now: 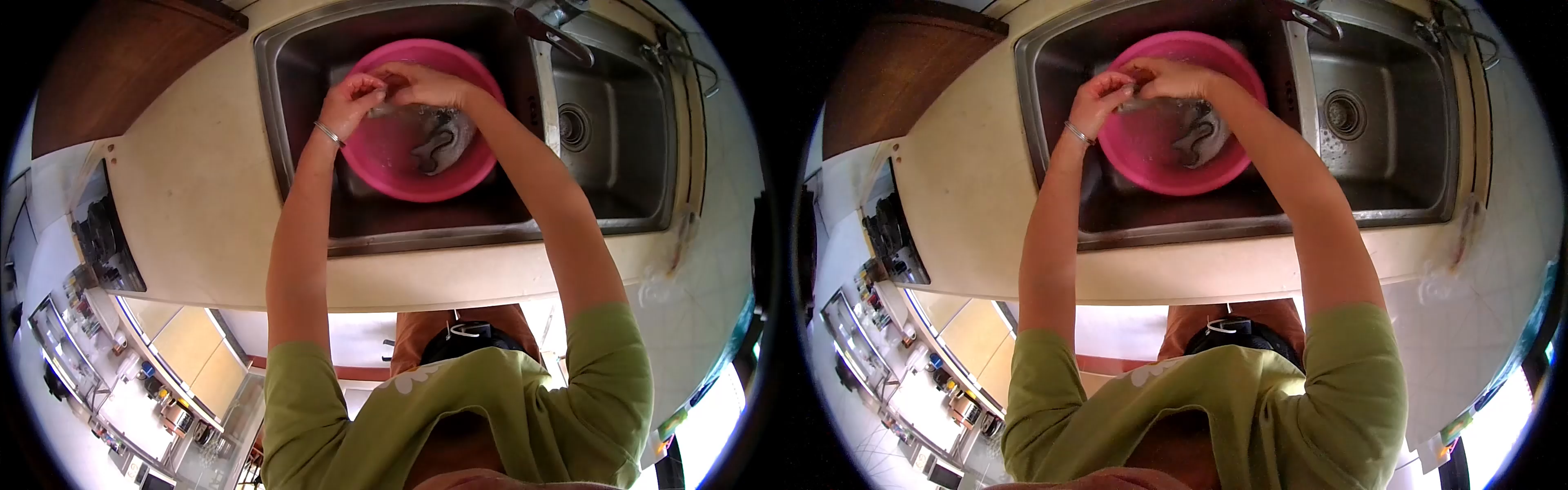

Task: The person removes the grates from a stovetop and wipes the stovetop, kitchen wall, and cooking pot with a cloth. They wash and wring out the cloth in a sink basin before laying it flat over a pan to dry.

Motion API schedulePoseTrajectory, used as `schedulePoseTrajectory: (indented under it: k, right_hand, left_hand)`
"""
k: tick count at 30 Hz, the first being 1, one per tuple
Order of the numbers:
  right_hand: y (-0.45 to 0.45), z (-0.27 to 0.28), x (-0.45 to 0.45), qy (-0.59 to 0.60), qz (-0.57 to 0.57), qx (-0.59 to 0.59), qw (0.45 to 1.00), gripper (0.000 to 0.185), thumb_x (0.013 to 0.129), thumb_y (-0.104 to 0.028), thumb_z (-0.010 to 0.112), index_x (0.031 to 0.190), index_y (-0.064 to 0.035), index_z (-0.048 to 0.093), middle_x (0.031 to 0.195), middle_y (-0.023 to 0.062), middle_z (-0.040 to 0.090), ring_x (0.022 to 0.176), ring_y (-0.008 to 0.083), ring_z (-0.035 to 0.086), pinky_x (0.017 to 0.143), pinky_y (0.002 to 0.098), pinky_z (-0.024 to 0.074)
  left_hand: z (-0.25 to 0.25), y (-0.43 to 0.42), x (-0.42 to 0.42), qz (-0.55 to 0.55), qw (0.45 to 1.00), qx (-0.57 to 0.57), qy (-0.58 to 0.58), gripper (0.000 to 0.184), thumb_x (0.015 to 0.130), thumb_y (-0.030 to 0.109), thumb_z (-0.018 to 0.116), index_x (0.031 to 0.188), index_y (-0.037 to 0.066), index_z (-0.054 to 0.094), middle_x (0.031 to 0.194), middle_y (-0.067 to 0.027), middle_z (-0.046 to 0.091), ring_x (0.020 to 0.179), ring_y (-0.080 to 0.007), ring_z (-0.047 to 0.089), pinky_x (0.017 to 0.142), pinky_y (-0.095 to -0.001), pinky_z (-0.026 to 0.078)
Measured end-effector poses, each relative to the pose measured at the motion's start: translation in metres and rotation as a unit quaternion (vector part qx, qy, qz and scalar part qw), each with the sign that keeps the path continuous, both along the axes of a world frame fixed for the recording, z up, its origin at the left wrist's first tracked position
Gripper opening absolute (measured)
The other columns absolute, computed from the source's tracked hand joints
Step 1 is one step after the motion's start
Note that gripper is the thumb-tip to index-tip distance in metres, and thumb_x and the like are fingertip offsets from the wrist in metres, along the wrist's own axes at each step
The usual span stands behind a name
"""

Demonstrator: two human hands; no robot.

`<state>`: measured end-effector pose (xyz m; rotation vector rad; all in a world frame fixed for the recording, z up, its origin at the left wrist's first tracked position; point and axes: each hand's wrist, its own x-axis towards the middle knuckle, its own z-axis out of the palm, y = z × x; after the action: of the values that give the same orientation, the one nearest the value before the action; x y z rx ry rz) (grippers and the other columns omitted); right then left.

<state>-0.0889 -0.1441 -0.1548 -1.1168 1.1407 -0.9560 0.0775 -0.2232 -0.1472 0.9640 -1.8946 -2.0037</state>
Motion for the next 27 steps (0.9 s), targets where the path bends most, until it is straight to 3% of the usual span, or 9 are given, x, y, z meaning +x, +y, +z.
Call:
schedulePoseTrajectory:
  k: [4,9,11,15,17,20,23,25,27]
  right_hand:
    - [-0.01,0.012,-0.013,0.012,0.042,0.103,0.994,0.028,0.071,-0.012,0.061,0.097,-0.0035,0.056,0.09,0.003,0.056,0.081,0.0126,0.052,0.074,0.0253,0.0408]
    - [-0.01,0.029,-0.024,0.177,0.131,0.032,0.975,0.019,0.067,-0.011,0.063,0.084,-0.0055,0.059,0.077,0.0031,0.057,0.074,0.0132,0.053,0.068,0.0275,0.0415]
    - [-0.012,0.04,-0.024,0.394,0.15,-0.02,0.907,0.018,0.065,-0.012,0.062,0.082,-0.0064,0.058,0.076,0.0056,0.058,0.075,0.0197,0.055,0.068,0.031,0.0417]
    - [-0.01,0.053,-0.03,0.512,0.062,-0.103,0.851,0.017,0.063,-0.014,0.06,0.078,-0.0075,0.057,0.078,0.0067,0.059,0.079,0.026,0.055,0.067,0.0353,0.0415]
    - [0.0,0.026,-0.036,0.59,0.033,-0.149,0.793,0.024,0.064,-0.018,0.059,0.087,-0.0112,0.058,0.083,0.0075,0.061,0.083,0.0261,0.057,0.069,0.0367,0.0436]
    - [0.017,-0.04,-0.016,0.549,-0.049,-0.019,0.834,0.014,0.063,-0.012,0.057,0.077,-0.0113,0.056,0.081,0.0064,0.059,0.08,0.0259,0.056,0.066,0.0402,0.0429]
    - [0.043,-0.092,0.01,0.579,-0.051,-0.208,0.787,0.013,0.066,-0.01,0.054,0.078,-0.0108,0.056,0.083,0.0082,0.059,0.08,0.0262,0.057,0.067,0.0406,0.0449]
    - [0.06,-0.09,0.017,0.592,0.084,-0.136,0.79,0.019,0.067,-0.008,0.051,0.084,-0.0097,0.057,0.086,0.0105,0.059,0.083,0.027,0.057,0.07,0.0389,0.0466]
    - [0.067,-0.084,0.006,0.608,0.036,-0.031,0.792,0.017,0.069,-0.009,0.05,0.085,-0.0094,0.058,0.085,0.0118,0.058,0.082,0.0277,0.058,0.069,0.0383,0.0473]
  left_hand:
    - [0.025,-0.011,0.004,-0.066,0.997,0.031,0.011,0.022,0.076,0.006,0.059,0.098,0.005,0.055,0.079,0.0036,0.055,0.073,-0.0052,0.05,0.063,-0.018,0.04]
    - [0.038,-0.025,0.012,-0.153,0.987,0.018,-0.042,0.027,0.075,0.005,0.059,0.101,0.005,0.054,0.078,0.0012,0.053,0.074,-0.0063,0.05,0.068,-0.0206,0.041]
    - [0.053,-0.025,0.009,-0.194,0.97,-0.073,-0.127,0.026,0.072,0.005,0.061,0.097,0.004,0.056,0.075,-0.0011,0.057,0.071,-0.0083,0.053,0.066,-0.022,0.043]
    - [0.081,-0.019,0.005,-0.187,0.891,-0.325,-0.257,0.024,0.07,0.014,0.062,0.093,0.009,0.059,0.074,-0.0082,0.062,0.07,-0.02,0.059,0.065,-0.0305,0.046]
    - [0.068,-0.013,0.006,-0.177,0.841,-0.399,-0.318,0.02,0.071,0.021,0.059,0.09,0.015,0.06,0.078,-0.0102,0.062,0.078,-0.0279,0.059,0.069,-0.0374,0.046]
    - [0.004,0.012,-0.006,-0.196,0.784,-0.422,-0.412,0.02,0.075,0.022,0.049,0.092,0.014,0.058,0.086,-0.0135,0.061,0.083,-0.0317,0.058,0.073,-0.0419,0.045]
    - [-0.054,0.039,-0.015,-0.223,0.779,-0.392,-0.436,0.024,0.075,0.018,0.048,0.097,0.012,0.056,0.091,-0.0166,0.06,0.086,-0.0346,0.057,0.074,-0.0432,0.045]
    - [-0.053,0.057,-0.012,-0.29,0.773,-0.339,-0.45,0.027,0.077,0.015,0.046,0.1,0.005,0.054,0.096,-0.0189,0.058,0.091,-0.031,0.057,0.078,-0.0399,0.046]
    - [-0.059,0.069,0.0,-0.28,0.782,-0.349,-0.435,0.027,0.075,0.015,0.049,0.099,0.003,0.055,0.095,-0.02,0.058,0.091,-0.0314,0.057,0.077,-0.0395,0.046]
